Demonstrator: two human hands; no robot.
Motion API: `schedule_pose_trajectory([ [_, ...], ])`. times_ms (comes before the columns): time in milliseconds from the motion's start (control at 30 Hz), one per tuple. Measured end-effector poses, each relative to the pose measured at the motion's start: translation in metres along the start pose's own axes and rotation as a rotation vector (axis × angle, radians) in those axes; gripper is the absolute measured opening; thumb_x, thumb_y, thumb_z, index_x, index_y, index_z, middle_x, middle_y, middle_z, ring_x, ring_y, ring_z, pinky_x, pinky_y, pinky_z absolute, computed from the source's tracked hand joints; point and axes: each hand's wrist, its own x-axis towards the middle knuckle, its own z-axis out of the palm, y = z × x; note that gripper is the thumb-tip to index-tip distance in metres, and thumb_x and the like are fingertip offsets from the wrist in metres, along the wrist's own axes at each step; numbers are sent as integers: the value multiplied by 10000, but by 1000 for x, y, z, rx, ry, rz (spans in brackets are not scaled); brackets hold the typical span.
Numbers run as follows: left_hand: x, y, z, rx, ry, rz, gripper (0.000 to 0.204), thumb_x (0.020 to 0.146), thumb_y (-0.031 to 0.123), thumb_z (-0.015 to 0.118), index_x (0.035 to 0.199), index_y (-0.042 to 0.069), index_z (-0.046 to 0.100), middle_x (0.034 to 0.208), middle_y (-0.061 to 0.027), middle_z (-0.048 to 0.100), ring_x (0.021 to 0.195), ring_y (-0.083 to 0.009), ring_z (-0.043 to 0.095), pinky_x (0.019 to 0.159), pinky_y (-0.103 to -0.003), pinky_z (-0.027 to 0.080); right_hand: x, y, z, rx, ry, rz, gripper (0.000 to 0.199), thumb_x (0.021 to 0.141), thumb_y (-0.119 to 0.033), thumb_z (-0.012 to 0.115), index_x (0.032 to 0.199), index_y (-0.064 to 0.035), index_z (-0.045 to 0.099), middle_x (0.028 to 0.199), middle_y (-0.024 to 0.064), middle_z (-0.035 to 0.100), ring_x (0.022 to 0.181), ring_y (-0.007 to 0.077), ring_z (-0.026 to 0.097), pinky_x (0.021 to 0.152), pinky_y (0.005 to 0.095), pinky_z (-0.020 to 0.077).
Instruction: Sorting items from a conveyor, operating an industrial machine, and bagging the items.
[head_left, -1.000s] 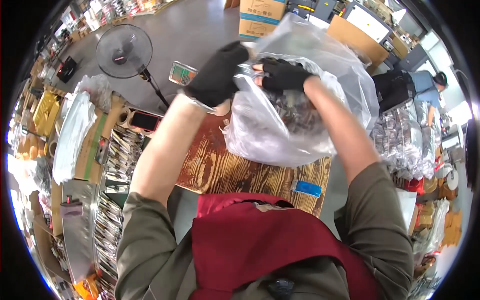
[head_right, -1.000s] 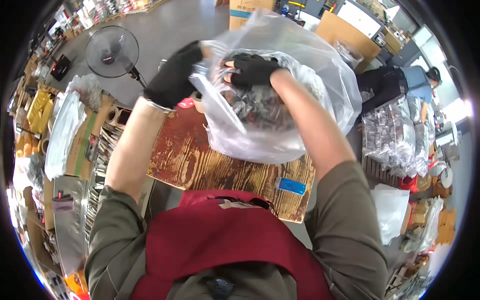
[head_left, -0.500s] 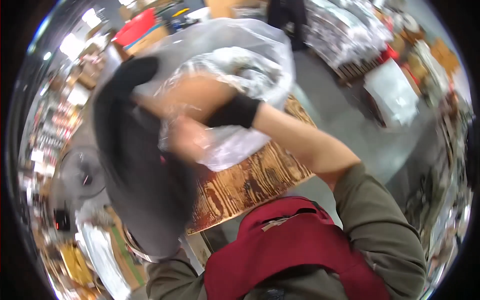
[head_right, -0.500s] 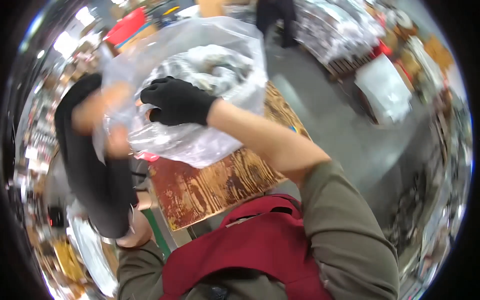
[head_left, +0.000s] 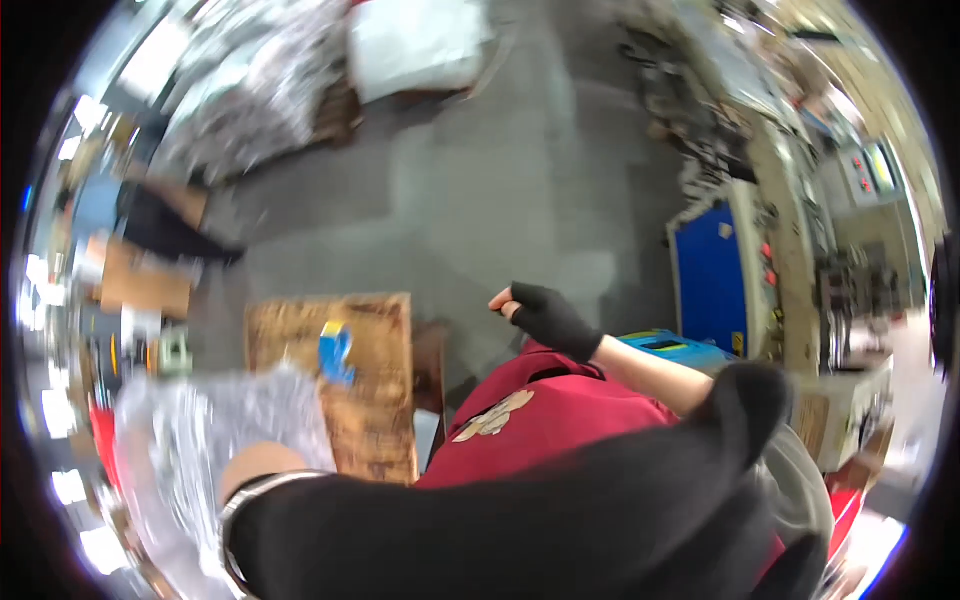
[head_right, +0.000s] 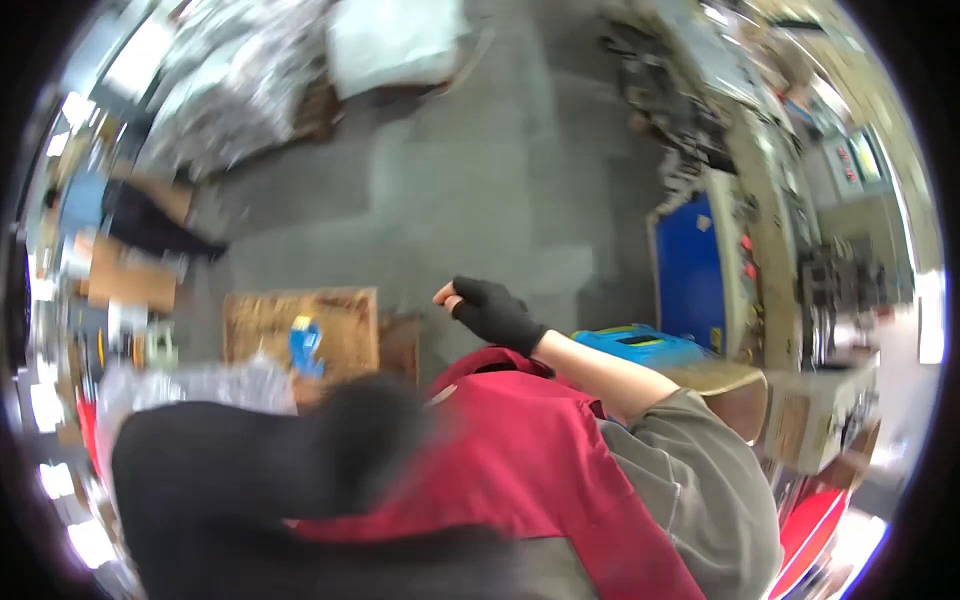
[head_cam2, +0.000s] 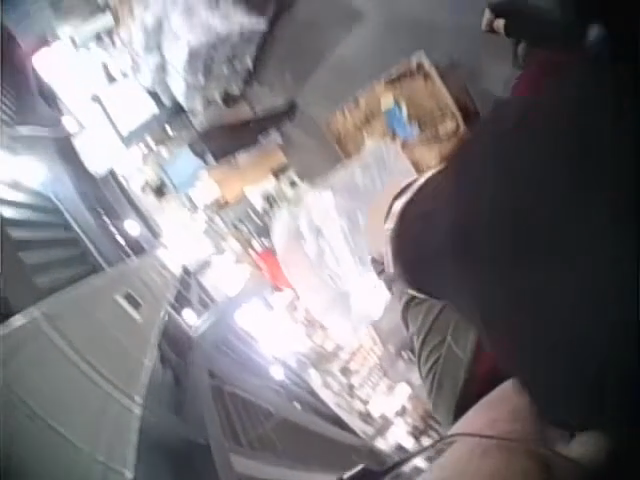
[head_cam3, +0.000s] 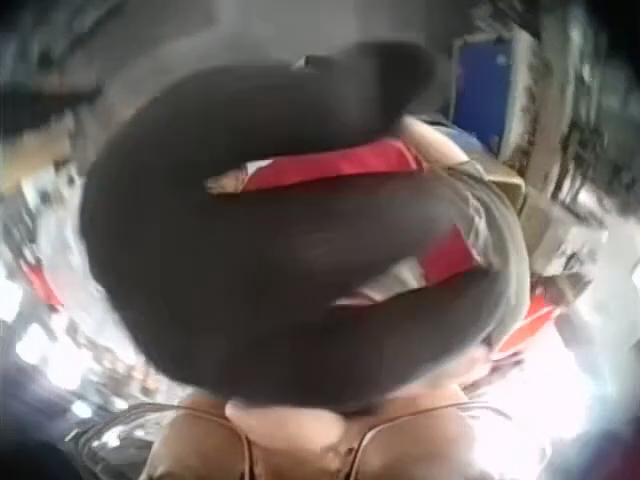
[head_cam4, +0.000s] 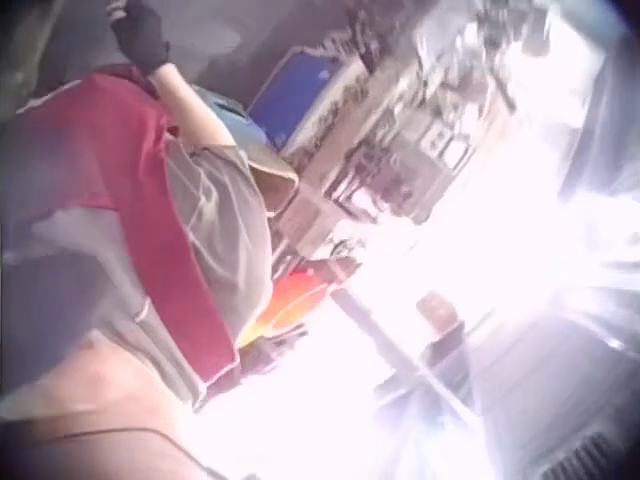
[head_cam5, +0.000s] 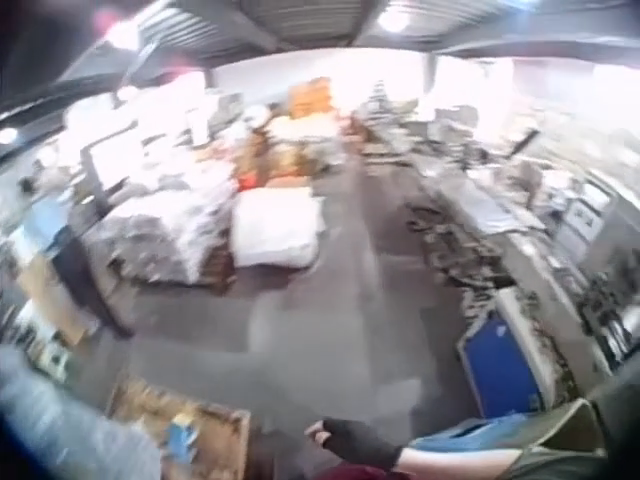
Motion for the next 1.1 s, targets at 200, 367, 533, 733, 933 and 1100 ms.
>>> schedule_pose_trajectory([
  [200,169,122,120,-231,-205,401,130,762,118,604,862,43,570,823,-122,569,820,-241,552,756,-314,429,-6,4,-190,-46,370,-21,185,869,-111,527,1013,-35,615,825,46,615,744,75,536,691,250,447],
  [367,269,177,193,-275,-405,614,98,747,122,615,805,52,578,769,-114,573,770,-233,558,720,-303,438,-35,6,-316,-36,819,90,182,874,-86,509,1014,-21,607,812,13,587,744,67,520,686,227,432],
  [533,359,238,290,-287,-644,776,77,733,126,625,747,62,586,715,-105,577,721,-224,564,685,-293,446,-62,56,-395,228,1145,208,180,875,-77,488,1001,-5,595,887,16,586,853,80,520,778,233,414],
  [733,497,313,423,-282,-858,943,80,716,131,638,679,74,595,650,-96,583,661,-213,570,642,-281,457,-37,125,-522,240,1281,344,192,881,-94,496,1029,-13,587,905,32,604,883,96,544,799,240,419],
  [933,617,397,659,-1608,-784,717,101,786,-57,493,809,10,564,764,-77,586,708,-179,561,669,-276,452,-31,93,-662,279,1343,540,226,879,-96,495,1072,-15,583,935,35,609,904,106,548,809,247,424],
  [1100,717,376,957,-949,-333,192,147,788,54,495,909,28,573,877,-117,597,869,-250,569,831,-332,432,-45,97,-733,282,1570,667,239,877,-92,487,1086,-18,577,966,31,603,940,110,540,840,256,417],
])
